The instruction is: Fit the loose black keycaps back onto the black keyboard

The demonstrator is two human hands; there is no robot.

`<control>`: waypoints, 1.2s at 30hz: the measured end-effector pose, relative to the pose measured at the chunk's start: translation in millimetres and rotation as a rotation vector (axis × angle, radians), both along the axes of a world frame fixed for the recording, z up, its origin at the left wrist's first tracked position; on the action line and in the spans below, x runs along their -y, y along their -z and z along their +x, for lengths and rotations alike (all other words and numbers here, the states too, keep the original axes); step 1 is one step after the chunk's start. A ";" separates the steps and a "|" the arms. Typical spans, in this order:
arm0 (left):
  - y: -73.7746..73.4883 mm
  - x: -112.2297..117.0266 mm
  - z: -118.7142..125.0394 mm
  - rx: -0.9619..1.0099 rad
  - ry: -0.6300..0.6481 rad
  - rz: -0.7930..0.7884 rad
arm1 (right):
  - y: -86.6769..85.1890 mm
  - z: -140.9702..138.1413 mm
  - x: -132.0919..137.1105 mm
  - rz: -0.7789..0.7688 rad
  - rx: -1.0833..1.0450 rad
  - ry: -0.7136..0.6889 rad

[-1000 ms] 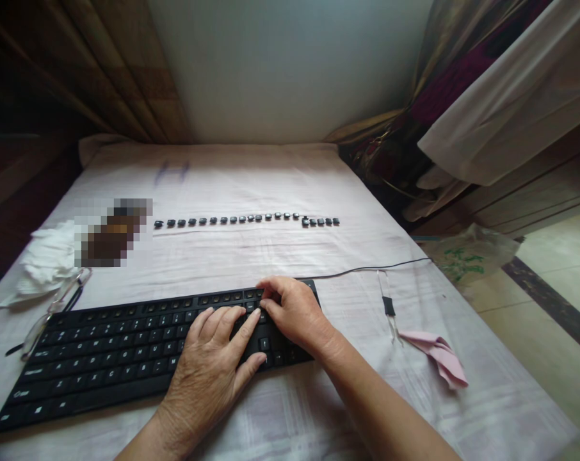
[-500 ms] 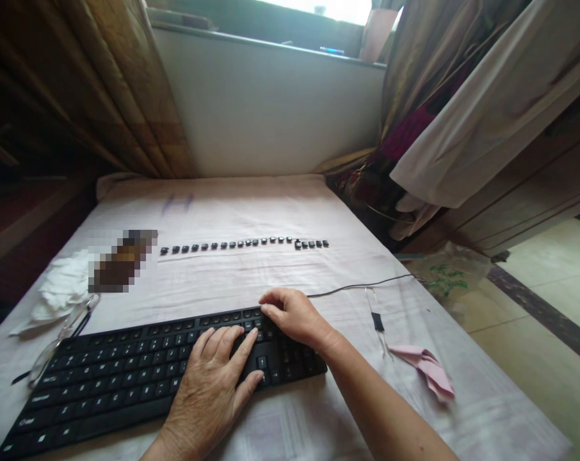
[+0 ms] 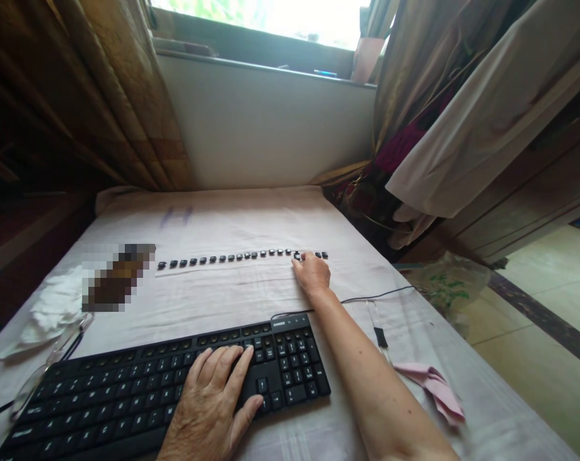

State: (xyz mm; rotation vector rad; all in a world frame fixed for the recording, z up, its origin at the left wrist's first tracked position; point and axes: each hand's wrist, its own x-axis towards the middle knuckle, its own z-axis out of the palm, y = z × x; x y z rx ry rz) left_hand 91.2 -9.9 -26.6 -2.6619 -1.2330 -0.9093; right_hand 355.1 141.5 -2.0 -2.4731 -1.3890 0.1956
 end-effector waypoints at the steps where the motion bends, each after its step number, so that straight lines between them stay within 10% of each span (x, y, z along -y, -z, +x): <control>1: 1.3 0.3 0.5 0.018 -0.010 -0.017 | 0.7 -1.3 -1.1 -0.010 0.013 0.010; 27: -11.0 -3.3 -4.0 -0.084 0.027 0.022 | -7.1 -0.8 24.9 -0.051 0.098 -0.132; 36: -2.2 -0.7 1.5 0.009 0.005 0.003 | -2.3 -9.8 -14.9 -0.013 0.098 -0.146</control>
